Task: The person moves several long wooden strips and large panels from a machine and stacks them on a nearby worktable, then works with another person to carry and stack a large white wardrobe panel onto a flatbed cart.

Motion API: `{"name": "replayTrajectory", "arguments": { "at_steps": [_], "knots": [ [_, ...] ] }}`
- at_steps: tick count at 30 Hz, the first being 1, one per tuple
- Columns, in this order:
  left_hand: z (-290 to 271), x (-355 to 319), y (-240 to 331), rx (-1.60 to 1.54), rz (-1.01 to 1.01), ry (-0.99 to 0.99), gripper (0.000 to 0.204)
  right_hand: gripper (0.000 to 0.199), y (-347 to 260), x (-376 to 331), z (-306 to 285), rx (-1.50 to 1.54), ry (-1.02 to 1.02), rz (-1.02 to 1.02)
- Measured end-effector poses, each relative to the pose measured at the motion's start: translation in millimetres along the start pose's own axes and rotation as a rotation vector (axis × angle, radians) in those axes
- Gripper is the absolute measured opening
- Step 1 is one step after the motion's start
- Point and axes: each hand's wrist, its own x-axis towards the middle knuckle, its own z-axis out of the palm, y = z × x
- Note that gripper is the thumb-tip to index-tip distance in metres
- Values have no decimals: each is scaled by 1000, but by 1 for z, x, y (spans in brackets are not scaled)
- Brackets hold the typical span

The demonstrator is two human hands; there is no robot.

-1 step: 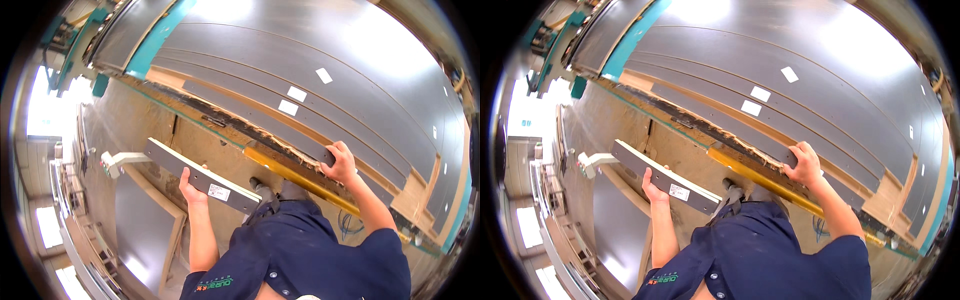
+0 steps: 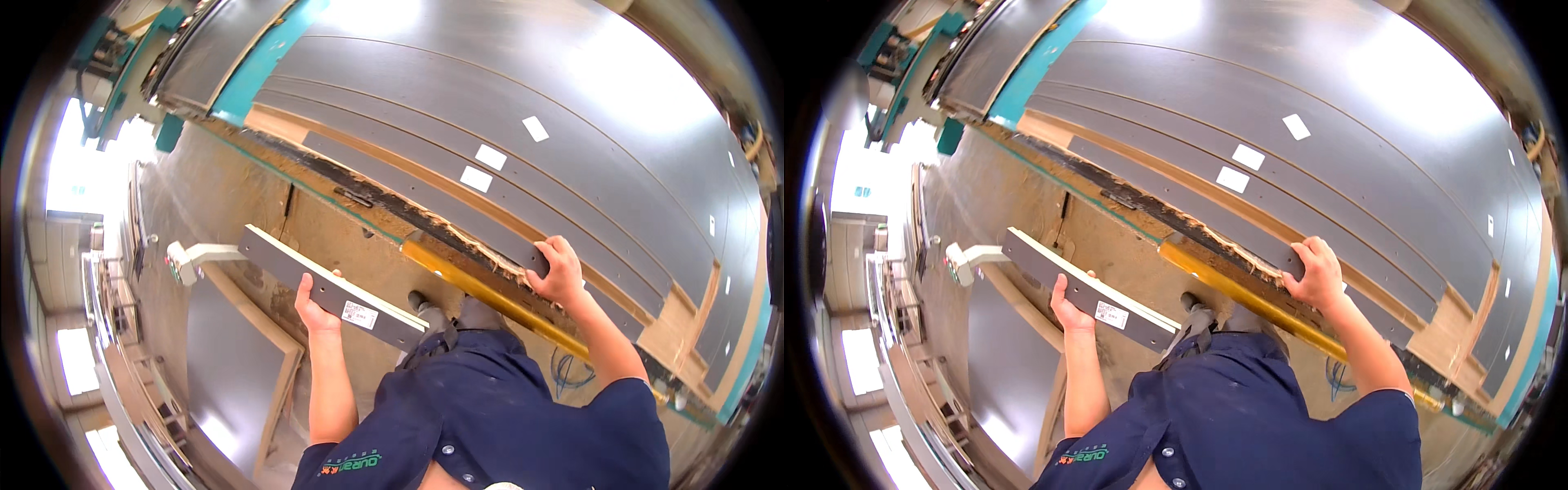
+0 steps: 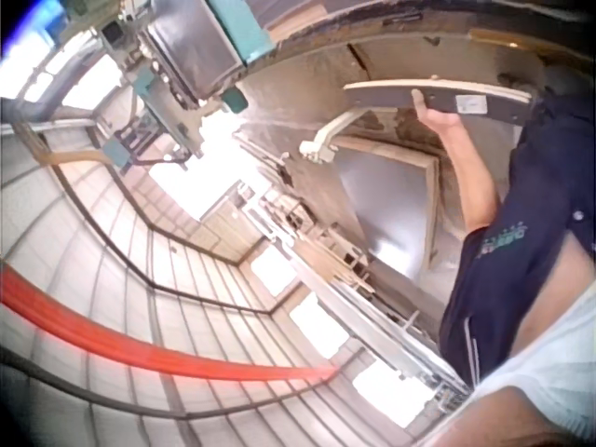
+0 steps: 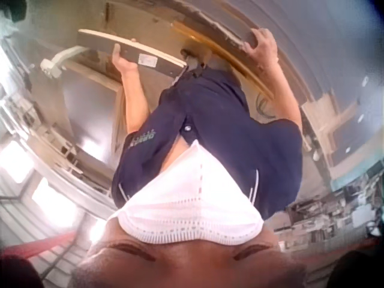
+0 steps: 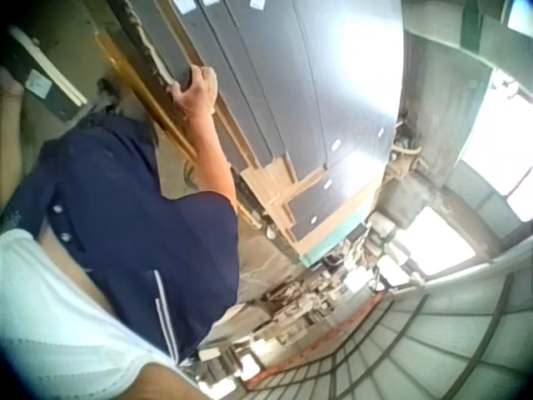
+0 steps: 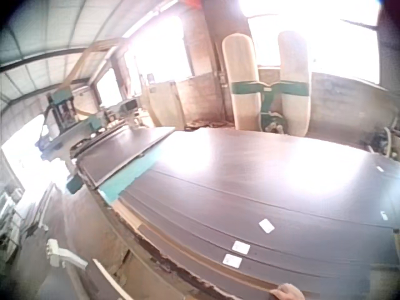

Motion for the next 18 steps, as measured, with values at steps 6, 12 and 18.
{"name": "replayTrajectory", "arguments": {
  "at_steps": [6,12,18],
  "knots": [
    [-3,-7,-11,6,-9,73,38,64,-9,14,21,-53,-47,-34],
    [4,3,-36,-205,-100,-52,37,46,-49,16,11,138,-95,37],
    [42,9,-61,-310,-47,-155,42,49,-100,9,30,223,-4,-153]
  ]
}}
